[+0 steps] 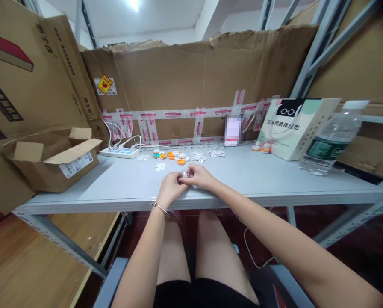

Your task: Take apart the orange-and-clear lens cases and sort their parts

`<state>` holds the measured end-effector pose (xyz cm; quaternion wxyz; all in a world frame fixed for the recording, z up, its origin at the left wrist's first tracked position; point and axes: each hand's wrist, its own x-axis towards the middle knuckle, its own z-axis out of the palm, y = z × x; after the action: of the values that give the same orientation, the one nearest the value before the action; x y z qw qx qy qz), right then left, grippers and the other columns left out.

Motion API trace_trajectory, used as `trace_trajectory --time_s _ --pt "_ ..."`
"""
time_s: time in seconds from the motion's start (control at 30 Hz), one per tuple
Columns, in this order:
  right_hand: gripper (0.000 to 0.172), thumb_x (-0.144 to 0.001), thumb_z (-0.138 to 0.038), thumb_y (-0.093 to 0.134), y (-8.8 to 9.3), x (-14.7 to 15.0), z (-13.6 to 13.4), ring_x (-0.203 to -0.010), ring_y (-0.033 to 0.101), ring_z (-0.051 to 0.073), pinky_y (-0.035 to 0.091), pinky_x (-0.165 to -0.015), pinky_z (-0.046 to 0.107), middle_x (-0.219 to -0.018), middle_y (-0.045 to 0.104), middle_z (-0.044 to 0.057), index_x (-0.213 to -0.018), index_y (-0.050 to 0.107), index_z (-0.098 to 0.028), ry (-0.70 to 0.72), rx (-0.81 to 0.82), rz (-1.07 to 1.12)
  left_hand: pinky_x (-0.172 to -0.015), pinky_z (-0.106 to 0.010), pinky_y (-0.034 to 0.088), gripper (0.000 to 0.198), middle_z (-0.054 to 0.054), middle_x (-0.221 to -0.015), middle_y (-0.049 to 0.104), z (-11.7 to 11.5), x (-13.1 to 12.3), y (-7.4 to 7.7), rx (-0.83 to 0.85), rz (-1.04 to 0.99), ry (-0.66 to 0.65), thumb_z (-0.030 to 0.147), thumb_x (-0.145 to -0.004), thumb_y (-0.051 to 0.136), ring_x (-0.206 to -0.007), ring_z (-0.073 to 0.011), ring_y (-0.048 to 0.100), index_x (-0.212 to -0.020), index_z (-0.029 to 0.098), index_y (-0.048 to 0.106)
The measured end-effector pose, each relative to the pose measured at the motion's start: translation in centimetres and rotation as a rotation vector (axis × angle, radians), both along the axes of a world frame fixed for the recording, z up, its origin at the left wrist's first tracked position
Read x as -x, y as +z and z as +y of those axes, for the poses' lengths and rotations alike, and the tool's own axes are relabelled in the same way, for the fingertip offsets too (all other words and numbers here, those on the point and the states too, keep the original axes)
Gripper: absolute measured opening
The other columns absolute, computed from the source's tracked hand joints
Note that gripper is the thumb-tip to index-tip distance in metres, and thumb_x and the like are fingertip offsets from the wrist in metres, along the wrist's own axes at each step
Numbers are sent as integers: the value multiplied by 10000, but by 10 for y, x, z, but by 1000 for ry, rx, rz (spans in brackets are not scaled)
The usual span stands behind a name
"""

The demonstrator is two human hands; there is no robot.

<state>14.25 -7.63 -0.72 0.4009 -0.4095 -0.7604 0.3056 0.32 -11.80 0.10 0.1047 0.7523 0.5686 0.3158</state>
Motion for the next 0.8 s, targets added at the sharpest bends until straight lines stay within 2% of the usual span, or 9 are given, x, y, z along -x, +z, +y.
trace_trajectory --time_s 0.23,0.4,0.53,0.67,0.8 --pt "341 -568 -378 665 -1 1 0 -480 348 67 255 -461 204 -523 396 -72 -604 386 -186 69 -11 32 -521 -216 301 182 -2 -590 533 0 1 -1 9 -40 -34 315 -641 609 -576 -128 473 -588 143 585" --pt "284 -596 -345 646 0 -2 -1 -493 345 70 271 -470 204 -538 393 -68 -628 420 -178 119 -42 53 -506 -208 305 153 15 -556 537 2 3 -2 32 -83 -88 281 -643 604 -564 -120 479 -608 132 611" --pt "149 -666 -279 561 8 -7 -3 -557 373 83 316 -537 217 -635 446 -41 -746 510 -165 98 -108 105 -543 -197 366 182 14 -632 590 6 8 -3 72 -122 -158 293 -650 613 -612 -123 519 -710 123 641" --pt "161 -668 -269 561 13 -10 -3 -550 375 85 320 -532 219 -651 468 -35 -789 546 -163 75 -118 132 -598 -212 403 229 -4 -729 611 8 12 -5 76 -127 -187 318 -659 616 -678 -138 540 -785 128 638" --pt "199 -675 -342 579 10 -7 0 -550 428 96 364 -540 227 -652 520 -23 -773 562 -170 40 -108 168 -629 -234 412 227 -22 -747 595 5 12 -5 48 -115 -175 339 -692 585 -700 -151 531 -778 132 620"
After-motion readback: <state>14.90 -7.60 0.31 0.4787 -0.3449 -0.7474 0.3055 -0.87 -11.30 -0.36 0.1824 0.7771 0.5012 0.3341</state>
